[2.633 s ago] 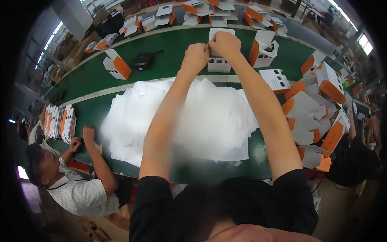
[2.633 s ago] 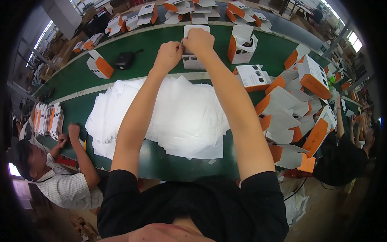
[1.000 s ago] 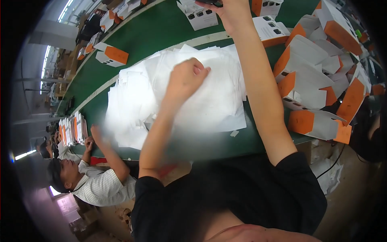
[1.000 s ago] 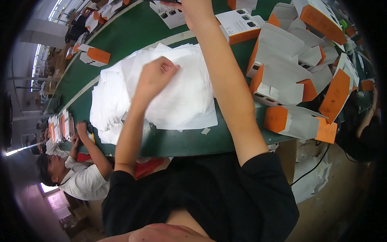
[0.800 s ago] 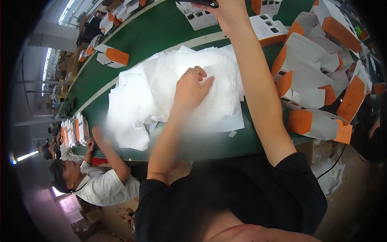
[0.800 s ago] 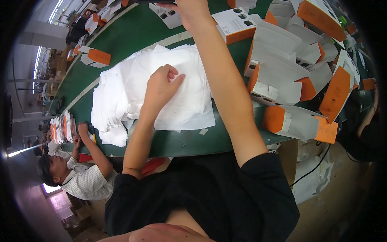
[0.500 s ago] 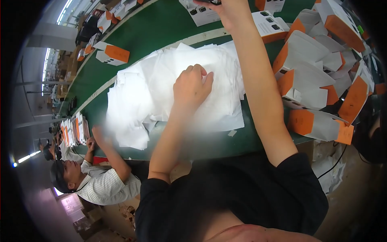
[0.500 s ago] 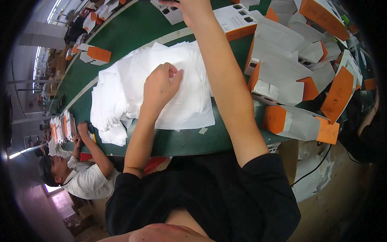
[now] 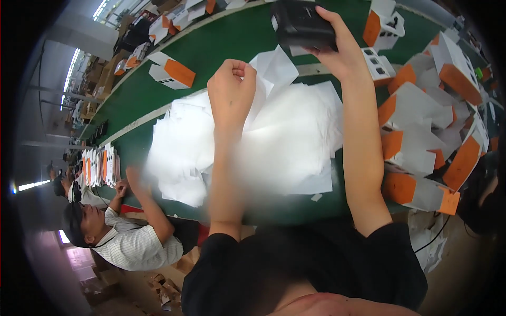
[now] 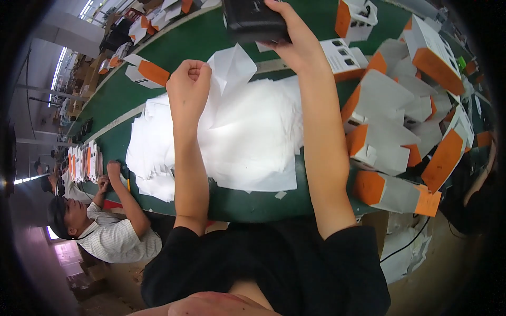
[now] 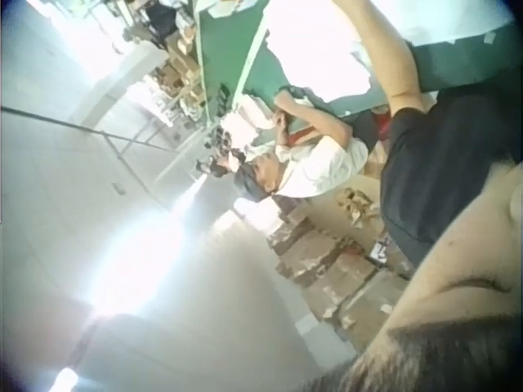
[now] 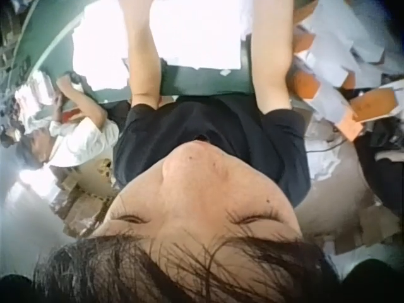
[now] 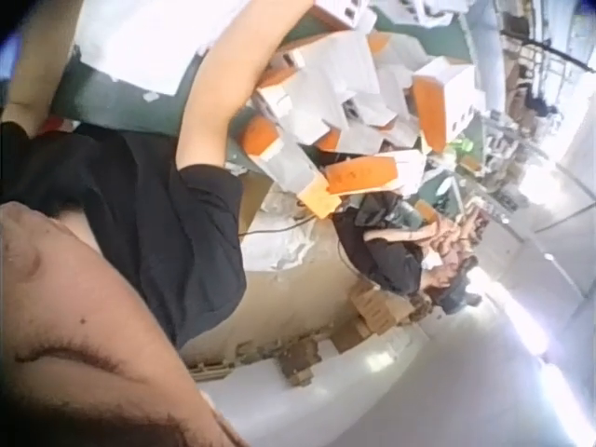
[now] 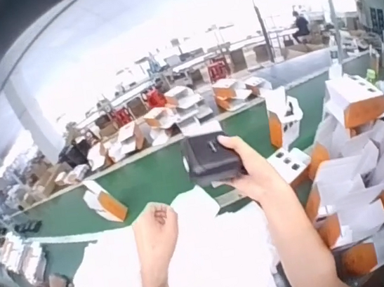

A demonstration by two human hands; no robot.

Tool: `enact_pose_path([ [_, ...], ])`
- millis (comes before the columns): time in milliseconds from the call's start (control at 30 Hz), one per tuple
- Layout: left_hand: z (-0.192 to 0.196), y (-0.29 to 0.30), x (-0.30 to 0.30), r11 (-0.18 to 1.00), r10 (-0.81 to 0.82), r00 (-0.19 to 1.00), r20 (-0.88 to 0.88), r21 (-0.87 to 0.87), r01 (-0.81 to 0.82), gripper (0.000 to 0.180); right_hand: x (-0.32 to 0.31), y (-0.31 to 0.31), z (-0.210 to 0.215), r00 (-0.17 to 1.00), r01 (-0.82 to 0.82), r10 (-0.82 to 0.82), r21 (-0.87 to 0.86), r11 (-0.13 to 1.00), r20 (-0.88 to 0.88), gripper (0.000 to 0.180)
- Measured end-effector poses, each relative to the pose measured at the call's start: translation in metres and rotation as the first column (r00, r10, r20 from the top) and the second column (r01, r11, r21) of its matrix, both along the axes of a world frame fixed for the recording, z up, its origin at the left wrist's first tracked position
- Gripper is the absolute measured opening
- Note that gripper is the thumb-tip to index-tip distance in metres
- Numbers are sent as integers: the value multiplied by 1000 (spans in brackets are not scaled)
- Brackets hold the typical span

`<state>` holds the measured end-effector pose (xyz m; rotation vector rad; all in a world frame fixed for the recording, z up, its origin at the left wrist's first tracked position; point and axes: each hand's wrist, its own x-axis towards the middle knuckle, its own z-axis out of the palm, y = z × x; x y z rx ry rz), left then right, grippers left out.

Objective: The person packages small electronic devices by hand, placing them into plastic bags, then inserting them into cardboard boxes along with paper inserts.

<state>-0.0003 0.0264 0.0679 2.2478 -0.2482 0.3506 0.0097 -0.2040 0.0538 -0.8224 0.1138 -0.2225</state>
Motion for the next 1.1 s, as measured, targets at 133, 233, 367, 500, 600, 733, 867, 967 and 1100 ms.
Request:
enact_pose_path([
  [133,7,3,9,985,60,992,111,-166,-41,20,-9,22,13,996,-56,52,-58,997,-70,49],
  [233,13,-1,13,970,58,980,188,-243,-11,19,-13,38,18,965,-234,214,-130,964,-151,52],
  [367,10,1,18,940,55,981,185,-341,12,19,5,53,-2,928,-354,316,-203,913,-195,57],
  [500,5,0,20,906,-26,998,59,-420,49,19,16,79,-10,953,-270,214,-281,921,-214,68],
  [600,3,-6,21,870,-128,991,-21,-482,102,22,18,105,-12,995,88,-98,-387,918,-6,60],
  [733,3,5,49,750,-178,982,-63,-654,94,23,7,105,5,998,64,-67,-493,867,11,41],
  [867,14,9,76,478,-359,927,-109,-874,82,20,15,77,-4,997,42,-11,-405,913,79,49],
  [967,39,10,75,640,-317,947,-60,-750,167,23,14,53,-10,1000,16,1,-840,542,20,61],
  [1100,14,32,95,917,-231,962,-145,-364,165,23,8,48,-17,982,-173,-32,-957,232,-185,81],
])
